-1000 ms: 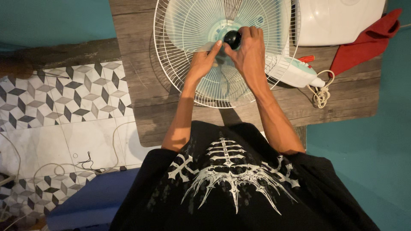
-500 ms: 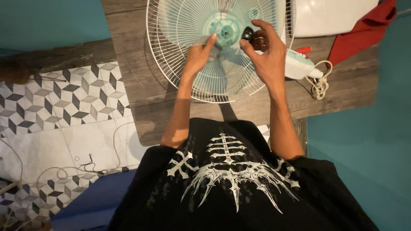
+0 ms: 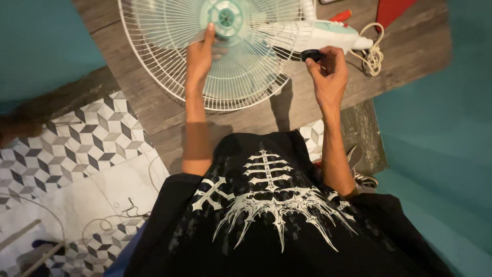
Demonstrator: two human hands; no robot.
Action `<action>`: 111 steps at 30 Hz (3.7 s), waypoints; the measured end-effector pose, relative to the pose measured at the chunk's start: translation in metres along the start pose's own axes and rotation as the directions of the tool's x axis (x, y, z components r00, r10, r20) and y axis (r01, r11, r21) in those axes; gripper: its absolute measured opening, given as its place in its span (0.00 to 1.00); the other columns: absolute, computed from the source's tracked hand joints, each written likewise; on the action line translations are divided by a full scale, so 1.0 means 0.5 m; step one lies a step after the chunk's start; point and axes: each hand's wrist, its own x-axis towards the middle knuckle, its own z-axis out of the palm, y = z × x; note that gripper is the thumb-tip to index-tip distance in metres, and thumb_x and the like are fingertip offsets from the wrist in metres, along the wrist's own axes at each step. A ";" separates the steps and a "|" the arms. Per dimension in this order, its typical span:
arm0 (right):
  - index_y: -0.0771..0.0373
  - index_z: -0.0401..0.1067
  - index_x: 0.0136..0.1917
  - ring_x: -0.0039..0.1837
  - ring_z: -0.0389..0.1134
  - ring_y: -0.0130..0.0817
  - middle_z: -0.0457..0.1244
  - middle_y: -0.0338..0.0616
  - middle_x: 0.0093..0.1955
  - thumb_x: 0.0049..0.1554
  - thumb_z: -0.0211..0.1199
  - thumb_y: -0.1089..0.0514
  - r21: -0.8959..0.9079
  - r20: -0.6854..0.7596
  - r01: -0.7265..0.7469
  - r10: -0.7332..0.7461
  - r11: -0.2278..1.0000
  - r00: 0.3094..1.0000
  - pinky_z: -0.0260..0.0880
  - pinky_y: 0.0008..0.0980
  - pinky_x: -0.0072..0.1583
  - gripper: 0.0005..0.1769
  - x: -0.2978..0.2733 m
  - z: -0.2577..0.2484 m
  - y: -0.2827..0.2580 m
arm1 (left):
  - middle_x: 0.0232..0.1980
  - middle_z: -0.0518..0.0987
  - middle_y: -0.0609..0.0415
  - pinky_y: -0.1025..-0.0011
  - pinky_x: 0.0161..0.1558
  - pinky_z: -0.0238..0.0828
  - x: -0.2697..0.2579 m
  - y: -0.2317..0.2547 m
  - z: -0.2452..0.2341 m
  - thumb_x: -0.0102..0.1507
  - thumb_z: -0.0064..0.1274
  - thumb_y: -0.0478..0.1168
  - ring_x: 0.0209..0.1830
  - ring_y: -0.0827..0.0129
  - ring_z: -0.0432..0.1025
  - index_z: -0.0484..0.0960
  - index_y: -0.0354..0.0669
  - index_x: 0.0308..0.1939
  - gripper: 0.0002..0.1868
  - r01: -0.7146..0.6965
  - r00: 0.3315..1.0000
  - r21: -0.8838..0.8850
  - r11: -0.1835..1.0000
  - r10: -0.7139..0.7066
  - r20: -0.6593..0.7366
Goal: The person disassembles a small electric fan on a table. They remove the front grille, fan blades, and central hub, then use a screwdriver to loosen screws on the motor housing and separate the rear cover.
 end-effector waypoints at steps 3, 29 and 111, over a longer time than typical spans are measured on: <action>0.67 0.69 0.55 0.53 0.69 0.28 0.66 0.42 0.52 0.59 0.75 0.65 -0.159 -0.094 0.065 -0.081 0.985 0.992 0.73 0.28 0.55 0.16 -0.018 -0.029 0.068 | 0.40 0.85 0.54 0.77 0.32 0.76 -0.004 0.002 0.001 0.70 0.44 0.63 0.34 0.71 0.83 0.84 0.38 0.48 0.30 -0.038 0.999 -0.031 0.999 0.038 -0.006; 0.66 0.68 0.53 0.54 0.66 0.51 0.63 0.54 0.52 0.51 0.77 0.60 -0.384 0.219 0.140 -0.057 0.913 0.974 0.69 0.42 0.57 0.23 -0.011 -0.053 0.368 | 0.35 0.79 0.60 0.76 0.33 0.78 -0.023 0.015 0.049 0.69 0.47 0.64 0.34 0.71 0.83 0.82 0.41 0.43 0.28 -0.021 0.981 -0.074 0.997 0.006 -0.196; 0.62 0.56 0.78 0.70 0.59 0.59 0.53 0.58 0.73 0.42 0.82 0.59 -0.319 0.561 0.615 -0.379 0.721 0.736 0.68 0.49 0.65 0.56 0.060 0.303 -0.112 | 0.54 0.83 0.47 0.69 0.50 0.73 -0.069 -0.091 0.038 0.72 0.51 0.59 0.50 0.68 0.75 0.80 0.34 0.59 0.29 -0.262 0.929 0.017 0.965 0.257 -0.266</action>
